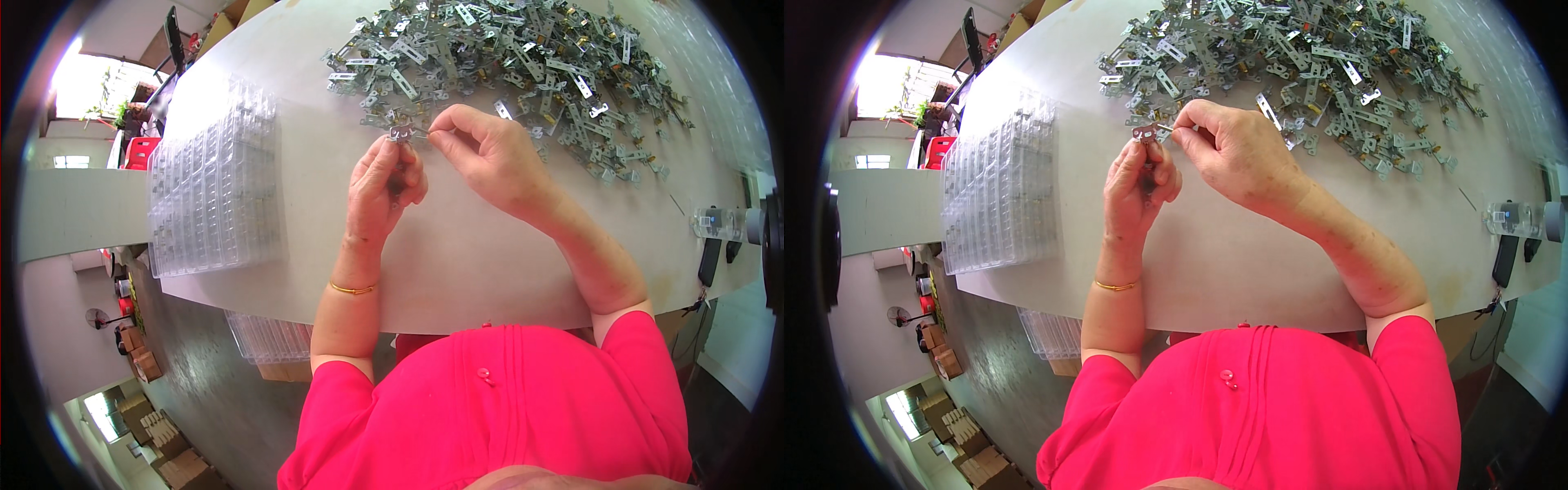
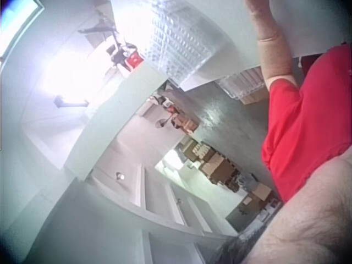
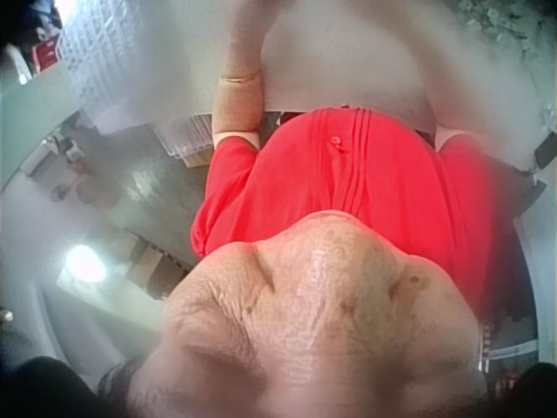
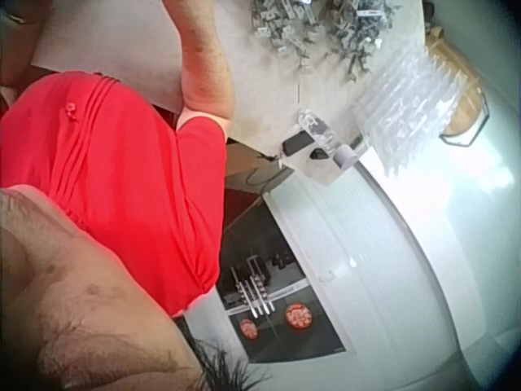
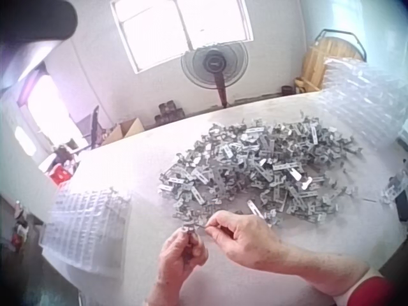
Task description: The person picks metal components from a pile on the table, fits the pieces together by hand, and places the assembled parts into the compartments of a plastic tray.
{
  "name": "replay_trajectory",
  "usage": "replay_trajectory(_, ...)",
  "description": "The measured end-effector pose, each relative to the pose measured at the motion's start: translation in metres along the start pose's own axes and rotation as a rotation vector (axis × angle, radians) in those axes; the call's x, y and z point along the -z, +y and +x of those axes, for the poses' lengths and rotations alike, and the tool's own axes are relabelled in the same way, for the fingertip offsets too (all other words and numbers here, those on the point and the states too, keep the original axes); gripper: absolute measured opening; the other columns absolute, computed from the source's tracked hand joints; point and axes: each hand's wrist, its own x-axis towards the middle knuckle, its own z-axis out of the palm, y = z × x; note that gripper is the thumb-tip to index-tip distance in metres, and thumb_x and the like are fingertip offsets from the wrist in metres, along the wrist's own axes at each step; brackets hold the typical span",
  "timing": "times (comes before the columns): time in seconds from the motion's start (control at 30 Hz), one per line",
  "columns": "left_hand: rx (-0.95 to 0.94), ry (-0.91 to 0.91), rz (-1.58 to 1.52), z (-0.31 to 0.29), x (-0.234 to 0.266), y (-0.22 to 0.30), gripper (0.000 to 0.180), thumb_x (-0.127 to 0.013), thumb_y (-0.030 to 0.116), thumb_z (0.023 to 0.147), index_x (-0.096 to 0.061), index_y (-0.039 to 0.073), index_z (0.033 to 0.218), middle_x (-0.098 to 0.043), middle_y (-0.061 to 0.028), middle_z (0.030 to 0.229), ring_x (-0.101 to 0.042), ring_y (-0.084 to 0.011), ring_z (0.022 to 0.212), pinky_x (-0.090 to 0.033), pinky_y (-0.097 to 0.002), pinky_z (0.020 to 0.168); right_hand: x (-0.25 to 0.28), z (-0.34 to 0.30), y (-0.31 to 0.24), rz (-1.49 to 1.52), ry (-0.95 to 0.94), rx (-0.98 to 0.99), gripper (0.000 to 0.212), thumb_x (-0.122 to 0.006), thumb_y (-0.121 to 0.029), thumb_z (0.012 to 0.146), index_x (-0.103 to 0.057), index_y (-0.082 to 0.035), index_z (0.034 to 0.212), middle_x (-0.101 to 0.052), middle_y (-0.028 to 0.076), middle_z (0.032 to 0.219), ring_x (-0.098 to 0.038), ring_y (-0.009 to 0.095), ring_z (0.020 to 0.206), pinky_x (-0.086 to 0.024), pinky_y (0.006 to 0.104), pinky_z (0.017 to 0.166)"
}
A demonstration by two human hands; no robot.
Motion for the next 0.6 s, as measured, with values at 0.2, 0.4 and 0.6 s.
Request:
replay_trajectory(0.2, -0.035, 0.035, 0.237, -0.002, 0.003, 0.0, 0.033, -0.041, 0.03, 0.111, -0.057, 0.005, 0.096, -0.054, -0.0046, 0.074, -0.043, -0.0118, 0.051, -0.038, -0.0266, 0.052, 0.003, 0.0, -0.002, -0.086, -0.008, 0.007, 0.012, -0.063, -0.016, 0.097, -0.066, -0.005, 0.094, -0.065, 0.013, 0.067, -0.061, 0.027, 0.057, -0.046, 0.0394, 0.056)
replay_trajectory(0.4, -0.082, 0.033, 0.471, -0.005, -0.001, 0.0, 0.028, -0.049, 0.029, 0.109, -0.057, 0.006, 0.096, -0.058, -0.0027, 0.075, -0.048, -0.0081, 0.057, -0.038, -0.0214, 0.052, 0.01, 0.001, -0.005, -0.111, -0.076, 0.01, 0.012, -0.059, -0.014, 0.098, -0.064, -0.003, 0.1, -0.068, 0.015, 0.075, -0.065, 0.029, 0.065, -0.05, 0.0397, 0.062)
replay_trajectory(0.6, -0.091, -0.018, 0.652, -0.005, -0.003, -0.007, 0.024, -0.054, 0.025, 0.108, -0.06, 0.003, 0.099, -0.056, -0.0001, 0.075, -0.046, -0.0062, 0.061, -0.037, -0.0209, 0.054, 0.012, 0.003, 0.006, 0.151, -0.2, -0.113, 0.018, -0.051, -0.01, 0.099, -0.062, 0.0, 0.11, -0.069, 0.012, 0.083, -0.066, 0.02, 0.071, -0.052, 0.0345, 0.066)
